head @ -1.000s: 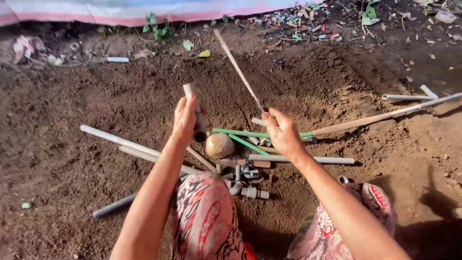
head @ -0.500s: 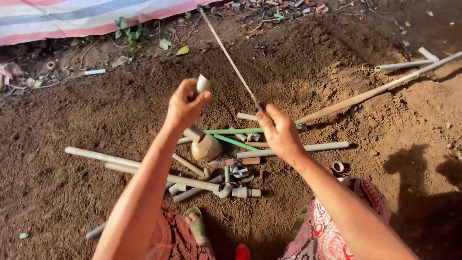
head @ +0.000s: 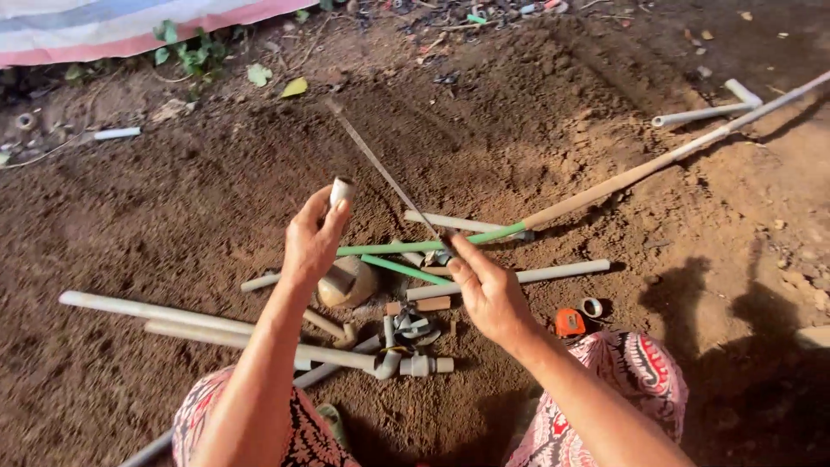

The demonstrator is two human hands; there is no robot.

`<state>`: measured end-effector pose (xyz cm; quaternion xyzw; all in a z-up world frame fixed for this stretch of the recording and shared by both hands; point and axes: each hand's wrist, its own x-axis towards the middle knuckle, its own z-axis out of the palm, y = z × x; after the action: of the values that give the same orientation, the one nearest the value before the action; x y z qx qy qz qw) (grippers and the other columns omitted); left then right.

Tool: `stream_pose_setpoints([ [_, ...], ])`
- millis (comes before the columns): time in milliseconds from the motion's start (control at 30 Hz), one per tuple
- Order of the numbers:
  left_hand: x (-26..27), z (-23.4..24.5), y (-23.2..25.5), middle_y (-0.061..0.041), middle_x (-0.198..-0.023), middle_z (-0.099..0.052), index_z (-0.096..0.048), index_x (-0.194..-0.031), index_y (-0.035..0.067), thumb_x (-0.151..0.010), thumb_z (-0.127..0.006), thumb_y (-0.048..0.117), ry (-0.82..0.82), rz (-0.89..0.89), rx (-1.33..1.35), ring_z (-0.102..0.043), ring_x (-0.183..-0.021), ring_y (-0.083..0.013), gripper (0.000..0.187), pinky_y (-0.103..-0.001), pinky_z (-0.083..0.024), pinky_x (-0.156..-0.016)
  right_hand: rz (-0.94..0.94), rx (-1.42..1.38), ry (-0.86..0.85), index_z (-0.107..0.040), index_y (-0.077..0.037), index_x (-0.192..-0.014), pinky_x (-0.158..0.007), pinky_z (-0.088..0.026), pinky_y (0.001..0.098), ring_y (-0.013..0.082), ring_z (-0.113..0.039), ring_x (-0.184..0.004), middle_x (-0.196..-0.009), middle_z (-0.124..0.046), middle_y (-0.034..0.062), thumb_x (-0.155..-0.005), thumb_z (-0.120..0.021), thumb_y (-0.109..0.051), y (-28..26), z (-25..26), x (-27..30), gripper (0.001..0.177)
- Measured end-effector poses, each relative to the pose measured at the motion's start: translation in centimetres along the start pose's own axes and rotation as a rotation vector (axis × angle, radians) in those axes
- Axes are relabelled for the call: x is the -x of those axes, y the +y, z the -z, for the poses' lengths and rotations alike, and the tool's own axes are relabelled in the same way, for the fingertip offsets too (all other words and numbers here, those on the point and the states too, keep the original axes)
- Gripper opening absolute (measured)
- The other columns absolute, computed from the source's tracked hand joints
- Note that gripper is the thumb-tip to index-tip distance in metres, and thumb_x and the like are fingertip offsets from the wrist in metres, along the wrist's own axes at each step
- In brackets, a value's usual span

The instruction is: Attempting to cut and join PVC pipes using a hacksaw blade and a knife while sitting on the ground.

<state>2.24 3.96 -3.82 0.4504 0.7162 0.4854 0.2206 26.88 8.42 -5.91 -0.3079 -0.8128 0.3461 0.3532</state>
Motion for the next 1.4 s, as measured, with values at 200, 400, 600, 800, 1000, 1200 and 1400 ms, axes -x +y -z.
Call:
stream_pose_setpoints([
  [200,-1.8,0.8,-0.8,-0.019,-0.083,-0.067,-0.064,-0.119,0.013,-0.092,-0.053,0.049,0.024,-0.156,-0.126,-0.063,-0.067,-0.0269,0.046,-0.037,-0.050,-0.061,0.025,0.057,0.030,-0.050,-0.013,-0.133,-0.052,-0.052,0.0277,0.0195,-0.062,-0.058,-0.088,-0.067,0.0198,-0.095,-0.047,-0.019,2.5,-0.6,0.0,0.038],
  [400,-3.0,1.2,-1.7,-0.017,-0.073,-0.065,-0.066,-0.113,0.011,-0.090,-0.054,0.050,0.054,-0.209,-0.111,-0.063,-0.063,-0.0266,0.047,-0.038,-0.050,-0.059,-0.026,0.117,-0.015,-0.053,-0.021,-0.131,-0.044,-0.050,0.0245,0.0161,-0.059,-0.047,-0.084,-0.068,0.0170,-0.093,-0.049,-0.025,2.6,-2.1,0.9,0.039],
  [600,-4.0,0.6,-3.2,-0.015,-0.072,-0.064,-0.066,-0.105,0.012,-0.090,-0.057,0.051,0.092,-0.230,-0.111,-0.062,-0.064,-0.0262,0.043,-0.039,-0.050,-0.061,-0.018,0.136,-0.002,-0.054,-0.018,-0.130,-0.042,-0.051,0.0268,0.0217,-0.063,-0.051,-0.084,-0.068,0.0189,-0.092,-0.051,-0.027,2.9,-3.1,0.6,0.039],
  [800,-4.0,-0.1,-3.1,-0.016,-0.078,-0.064,-0.065,-0.108,0.008,-0.090,-0.059,0.046,0.126,-0.247,-0.154,-0.065,-0.069,-0.0298,0.042,-0.041,-0.052,-0.065,-0.059,0.156,-0.001,-0.055,-0.020,-0.129,-0.040,-0.051,0.0271,0.0210,-0.060,-0.046,-0.078,-0.067,0.0181,-0.092,-0.051,-0.027,1.8,-2.6,0.4,0.038],
  [1000,-4.7,-0.6,-3.8,-0.016,-0.079,-0.064,-0.064,-0.112,0.011,-0.089,-0.060,0.049,0.165,-0.288,-0.238,-0.066,-0.070,-0.0322,0.044,-0.044,-0.053,-0.067,-0.103,0.126,0.012,-0.055,-0.022,-0.129,-0.042,-0.050,0.0270,0.0210,-0.061,-0.048,-0.080,-0.068,0.0191,-0.092,-0.052,-0.028,2.7,-2.7,0.0,0.038],
  [1200,-4.5,-1.0,-3.6,-0.016,-0.080,-0.063,-0.064,-0.113,0.013,-0.089,-0.061,0.048,0.192,-0.292,-0.285,-0.067,-0.071,-0.0326,0.043,-0.044,-0.053,-0.068,-0.163,0.099,-0.001,-0.057,-0.021,-0.128,-0.050,-0.055,0.0310,0.0256,-0.067,-0.058,-0.085,-0.069,0.0204,-0.091,-0.054,-0.027,3.2,-2.6,-0.4,0.037],
  [1400,-2.8,-0.6,0.9,-0.019,-0.090,-0.066,-0.062,-0.115,0.011,-0.084,-0.068,0.037,0.215,-0.274,-0.469,-0.064,-0.083,-0.0420,0.040,-0.054,-0.051,-0.074,-0.198,0.069,0.054,-0.058,-0.017,-0.126,-0.062,-0.057,0.0360,0.0296,-0.070,-0.075,-0.093,-0.070,0.0174,-0.088,-0.059,-0.020,0.6,-1.5,-1.3,0.039],
])
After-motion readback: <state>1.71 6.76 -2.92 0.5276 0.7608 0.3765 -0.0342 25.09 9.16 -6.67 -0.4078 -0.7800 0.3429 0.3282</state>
